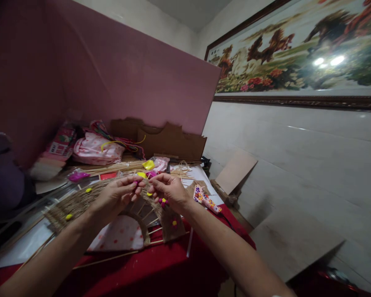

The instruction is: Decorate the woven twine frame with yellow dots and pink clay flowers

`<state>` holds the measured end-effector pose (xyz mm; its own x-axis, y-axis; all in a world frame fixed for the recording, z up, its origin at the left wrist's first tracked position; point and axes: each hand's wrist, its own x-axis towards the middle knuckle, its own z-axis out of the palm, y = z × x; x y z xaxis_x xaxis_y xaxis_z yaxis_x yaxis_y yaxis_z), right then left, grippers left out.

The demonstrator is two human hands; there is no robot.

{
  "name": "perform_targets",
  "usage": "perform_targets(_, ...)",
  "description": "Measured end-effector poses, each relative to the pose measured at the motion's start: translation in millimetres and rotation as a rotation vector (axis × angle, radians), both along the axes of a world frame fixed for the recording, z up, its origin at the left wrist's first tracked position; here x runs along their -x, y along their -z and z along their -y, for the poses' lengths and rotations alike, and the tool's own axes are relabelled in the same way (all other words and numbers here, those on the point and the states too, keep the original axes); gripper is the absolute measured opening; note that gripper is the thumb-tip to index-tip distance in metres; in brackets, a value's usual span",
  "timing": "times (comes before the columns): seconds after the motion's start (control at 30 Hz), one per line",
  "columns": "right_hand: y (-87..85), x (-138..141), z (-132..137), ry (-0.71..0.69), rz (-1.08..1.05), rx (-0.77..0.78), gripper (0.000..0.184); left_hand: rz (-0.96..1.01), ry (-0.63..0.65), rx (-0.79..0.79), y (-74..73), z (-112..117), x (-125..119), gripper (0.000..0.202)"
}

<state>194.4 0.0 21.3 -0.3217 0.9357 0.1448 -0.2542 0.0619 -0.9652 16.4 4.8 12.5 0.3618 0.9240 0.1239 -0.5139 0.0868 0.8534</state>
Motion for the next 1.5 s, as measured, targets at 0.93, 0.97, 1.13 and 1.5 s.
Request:
perform_targets(0.93,-2.6,-17.0,3.8,0.023,-0.003,0.080,0.028,-0.129,-0.075,0.012,7.6,-1.1,-3.0,0.031)
perform_targets(0.97,-2.2,-17.3,3.5,0.039,0.020,0.073,0.027,-0.134,-0.081,0.010,7.9,-1.2,-3.3,0.031)
perform_targets(1.13,-2.8,-18.7,-2.8,0.101,0.229,-0.119,0.026,-0.147,-0.116,-0.005,9.1,-1.7,-4.7,0.032)
perform_targets(1.5,-8.4,-19.4,-23.8,0.146,0.611,-0.394,0.007,-0.316,-0.324,-0.196,8.0,-2.8,-5.9,0.033)
